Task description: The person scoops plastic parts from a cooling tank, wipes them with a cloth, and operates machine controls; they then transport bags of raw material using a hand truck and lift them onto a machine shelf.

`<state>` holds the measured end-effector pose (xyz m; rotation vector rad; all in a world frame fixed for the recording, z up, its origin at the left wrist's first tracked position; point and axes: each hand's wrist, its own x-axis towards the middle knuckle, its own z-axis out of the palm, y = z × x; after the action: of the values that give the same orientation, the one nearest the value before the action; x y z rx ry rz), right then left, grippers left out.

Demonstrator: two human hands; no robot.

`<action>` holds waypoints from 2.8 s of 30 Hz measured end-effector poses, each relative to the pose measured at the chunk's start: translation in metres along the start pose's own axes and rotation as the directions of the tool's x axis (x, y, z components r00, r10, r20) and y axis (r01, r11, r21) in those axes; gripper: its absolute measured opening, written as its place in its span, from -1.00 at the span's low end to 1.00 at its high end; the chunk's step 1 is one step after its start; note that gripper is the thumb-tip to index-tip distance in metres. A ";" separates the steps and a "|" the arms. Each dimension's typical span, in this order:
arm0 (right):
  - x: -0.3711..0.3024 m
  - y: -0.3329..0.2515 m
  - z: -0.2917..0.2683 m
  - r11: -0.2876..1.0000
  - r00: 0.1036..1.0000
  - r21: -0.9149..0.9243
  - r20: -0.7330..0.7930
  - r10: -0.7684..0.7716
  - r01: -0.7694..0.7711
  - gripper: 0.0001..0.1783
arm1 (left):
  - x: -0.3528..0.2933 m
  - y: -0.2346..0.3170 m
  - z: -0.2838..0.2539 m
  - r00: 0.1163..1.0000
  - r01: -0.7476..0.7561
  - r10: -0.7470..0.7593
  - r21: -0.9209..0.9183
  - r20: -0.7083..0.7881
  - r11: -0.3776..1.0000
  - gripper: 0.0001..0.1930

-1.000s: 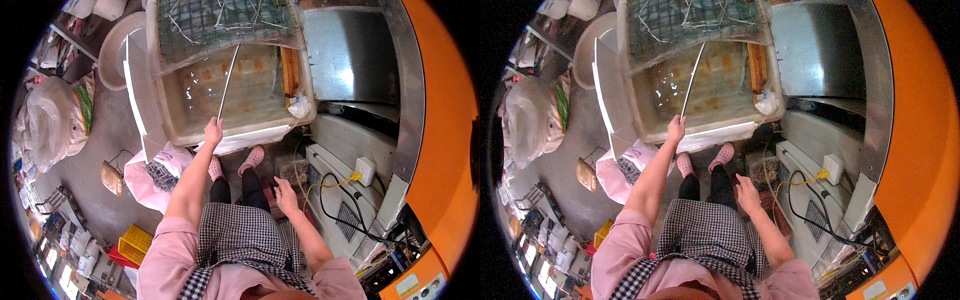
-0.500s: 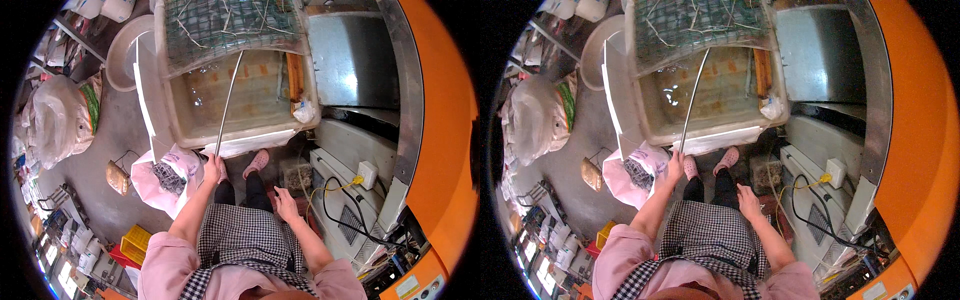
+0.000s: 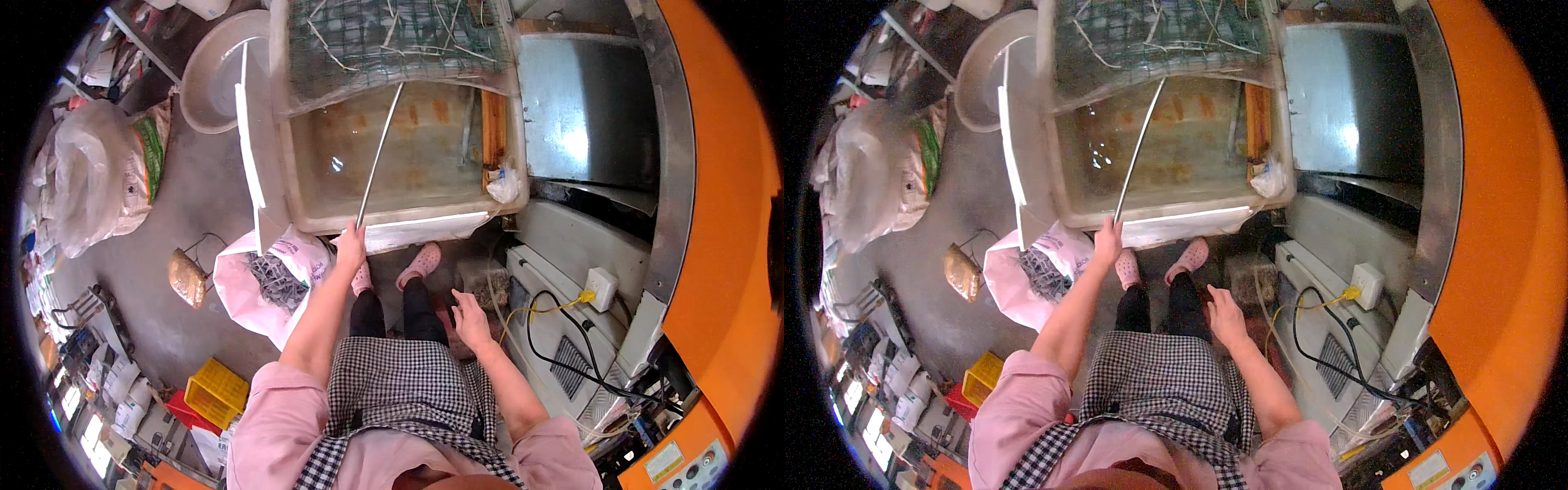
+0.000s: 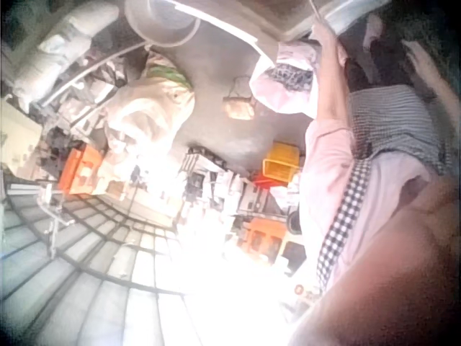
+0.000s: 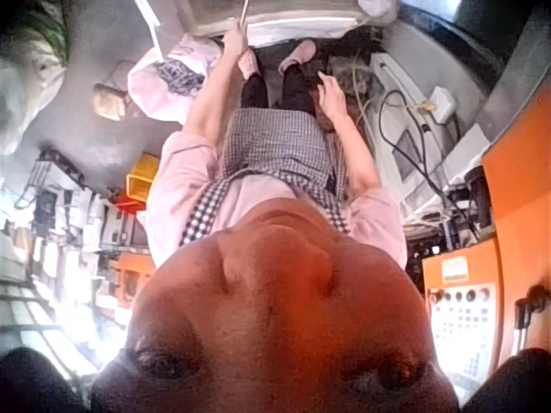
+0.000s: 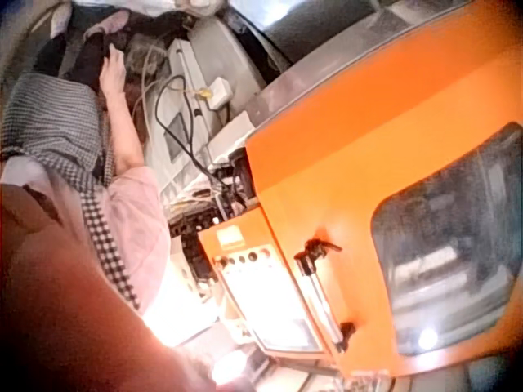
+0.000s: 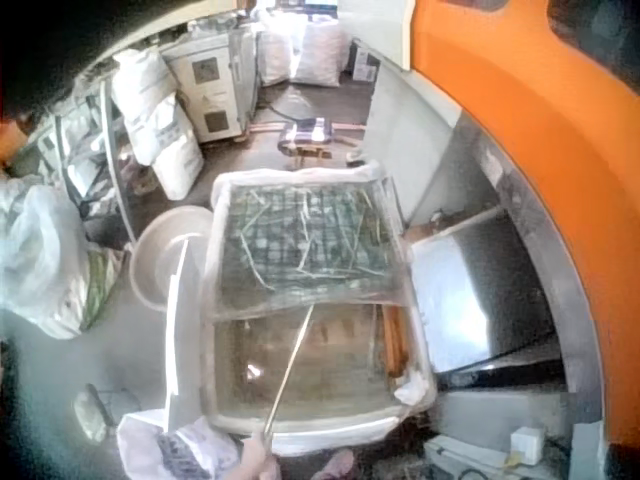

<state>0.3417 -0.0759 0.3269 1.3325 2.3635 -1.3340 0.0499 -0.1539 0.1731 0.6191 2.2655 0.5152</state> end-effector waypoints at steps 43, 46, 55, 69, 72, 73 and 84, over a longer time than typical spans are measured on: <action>0.061 -0.180 0.084 0.713 0.832 -0.471 0.469 -0.297 0.520 -0.59 | -0.603 -0.301 -0.121 0.251 0.865 -0.950 -0.399 -0.185 0.306 -0.67; 0.046 -0.214 0.109 0.745 0.827 -0.416 0.460 -0.323 0.522 -0.54 | -0.640 -0.294 -0.118 0.140 0.890 -0.990 -0.439 0.006 0.123 -0.66; -0.024 -0.311 0.269 0.535 0.685 -0.443 0.580 -0.441 0.719 -0.48 | -0.655 -0.422 -0.147 0.090 0.722 -0.987 -0.692 0.137 -0.030 -0.61; -0.103 -0.574 0.515 0.412 0.808 -0.696 0.535 -0.247 0.588 -0.31 | -0.689 -0.688 -0.471 0.217 0.594 -0.960 -0.757 -0.176 0.273 -0.66; -0.080 -0.609 0.577 0.520 0.844 -0.673 0.489 -0.222 0.526 -0.29 | -0.658 -0.767 -0.532 0.391 0.491 -0.905 -0.794 -0.166 0.358 -0.65; -0.076 -0.632 0.596 0.525 0.857 -0.693 0.489 -0.163 0.495 -0.30 | -0.653 -0.781 -0.556 0.376 0.497 -0.917 -0.808 -0.129 0.317 -0.58; -0.013 -1.047 0.916 0.669 0.749 -0.494 0.647 -0.144 0.556 -0.49 | -0.713 -1.052 -0.604 0.203 0.763 -0.904 -0.639 0.376 -0.094 -0.30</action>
<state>-0.6945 -0.9969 0.4440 0.1924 2.3452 -0.6377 -0.2376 -1.5120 0.4033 -1.4015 1.7581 0.7082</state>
